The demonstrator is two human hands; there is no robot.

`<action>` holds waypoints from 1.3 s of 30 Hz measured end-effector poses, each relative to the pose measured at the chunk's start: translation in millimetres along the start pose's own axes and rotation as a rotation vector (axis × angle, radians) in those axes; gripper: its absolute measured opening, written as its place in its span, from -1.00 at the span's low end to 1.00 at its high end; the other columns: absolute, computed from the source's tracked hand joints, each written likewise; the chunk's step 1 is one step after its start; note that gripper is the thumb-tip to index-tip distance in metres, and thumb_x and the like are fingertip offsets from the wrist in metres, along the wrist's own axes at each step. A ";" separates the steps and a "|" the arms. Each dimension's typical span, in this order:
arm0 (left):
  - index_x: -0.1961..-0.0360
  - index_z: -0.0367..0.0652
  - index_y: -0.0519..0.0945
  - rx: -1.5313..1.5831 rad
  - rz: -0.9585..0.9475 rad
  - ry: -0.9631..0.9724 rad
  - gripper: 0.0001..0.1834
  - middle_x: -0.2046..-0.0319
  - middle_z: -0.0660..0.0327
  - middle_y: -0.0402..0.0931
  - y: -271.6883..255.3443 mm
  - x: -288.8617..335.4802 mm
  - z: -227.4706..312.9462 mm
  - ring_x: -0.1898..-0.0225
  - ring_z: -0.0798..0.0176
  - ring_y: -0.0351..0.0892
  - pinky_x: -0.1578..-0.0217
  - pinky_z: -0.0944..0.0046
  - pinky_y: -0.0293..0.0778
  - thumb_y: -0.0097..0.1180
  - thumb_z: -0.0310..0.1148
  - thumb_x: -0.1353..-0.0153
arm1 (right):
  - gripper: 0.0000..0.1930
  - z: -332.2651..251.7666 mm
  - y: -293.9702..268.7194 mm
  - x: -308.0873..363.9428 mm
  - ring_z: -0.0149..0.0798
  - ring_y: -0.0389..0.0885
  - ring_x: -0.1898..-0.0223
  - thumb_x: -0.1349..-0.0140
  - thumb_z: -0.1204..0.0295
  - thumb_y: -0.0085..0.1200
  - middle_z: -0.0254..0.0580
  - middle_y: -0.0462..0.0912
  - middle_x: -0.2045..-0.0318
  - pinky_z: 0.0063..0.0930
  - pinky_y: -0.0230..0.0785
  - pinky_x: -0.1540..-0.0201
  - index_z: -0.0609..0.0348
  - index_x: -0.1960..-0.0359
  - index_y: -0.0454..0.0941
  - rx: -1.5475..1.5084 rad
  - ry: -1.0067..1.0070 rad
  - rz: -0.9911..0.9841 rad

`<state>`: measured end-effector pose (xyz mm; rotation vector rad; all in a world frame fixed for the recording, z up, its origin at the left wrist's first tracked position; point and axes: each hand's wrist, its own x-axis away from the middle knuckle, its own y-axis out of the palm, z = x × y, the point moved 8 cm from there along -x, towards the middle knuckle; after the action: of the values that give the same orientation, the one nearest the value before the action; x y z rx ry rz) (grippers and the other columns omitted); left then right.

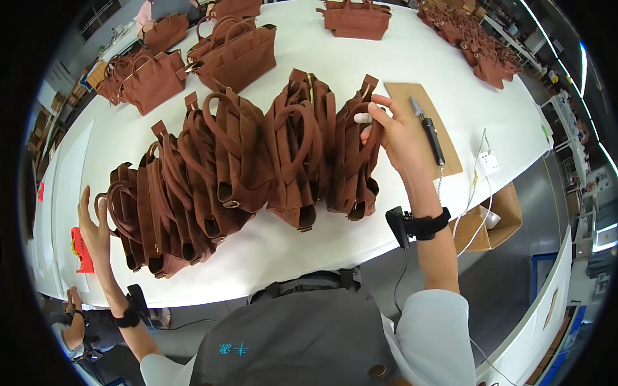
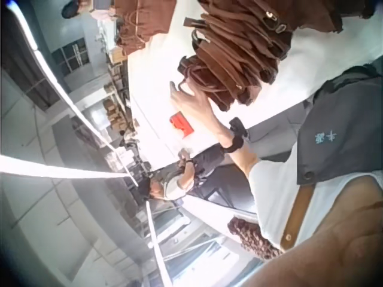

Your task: The person picks up brown handbags from a pile, opens the zippers, and uses a handheld heat tool to treat the interior lining and seams. The person places the treated bags into a separate finished area on the table.

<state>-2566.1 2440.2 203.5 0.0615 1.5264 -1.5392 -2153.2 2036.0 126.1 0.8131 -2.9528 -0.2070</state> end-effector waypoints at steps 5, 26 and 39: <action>0.06 -0.32 0.50 0.772 -0.412 0.223 -0.59 0.08 0.02 0.49 32.5 32.7 252.4 0.06 0.09 0.50 0.03 0.28 0.38 0.21 -0.56 0.01 | -0.69 3.6 -50.7 8.9 -0.44 0.29 0.71 -0.37 0.31 -0.18 -0.22 0.50 0.52 -0.55 0.14 0.66 0.27 0.01 0.39 -0.231 -0.087 0.113; 0.11 -0.34 0.44 1.057 -0.766 -0.270 -0.66 0.45 0.20 0.50 233.8 86.1 388.7 0.50 0.44 0.47 0.49 0.41 0.41 0.14 -0.32 -0.19 | -0.66 11.7 -162.9 46.7 -0.24 0.44 0.41 -0.13 0.61 -0.01 -0.04 0.56 0.36 -0.35 0.35 0.34 0.13 0.03 0.44 1.115 -0.417 0.440; 0.00 -0.38 0.28 0.983 -0.849 -0.321 -0.53 0.46 0.20 0.43 220.9 145.6 386.2 0.55 0.45 0.44 0.53 0.46 0.42 0.16 -0.43 -0.12 | -0.60 33.1 -5.3 89.9 -0.16 0.41 0.21 0.13 0.15 0.26 -0.17 0.49 0.35 -0.30 0.25 0.08 0.16 0.31 0.57 1.084 -0.744 -0.684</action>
<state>-2298.8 2095.4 33.6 -0.2952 0.3986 -2.6916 -2231.0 1989.0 95.6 2.2371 -3.0706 1.4798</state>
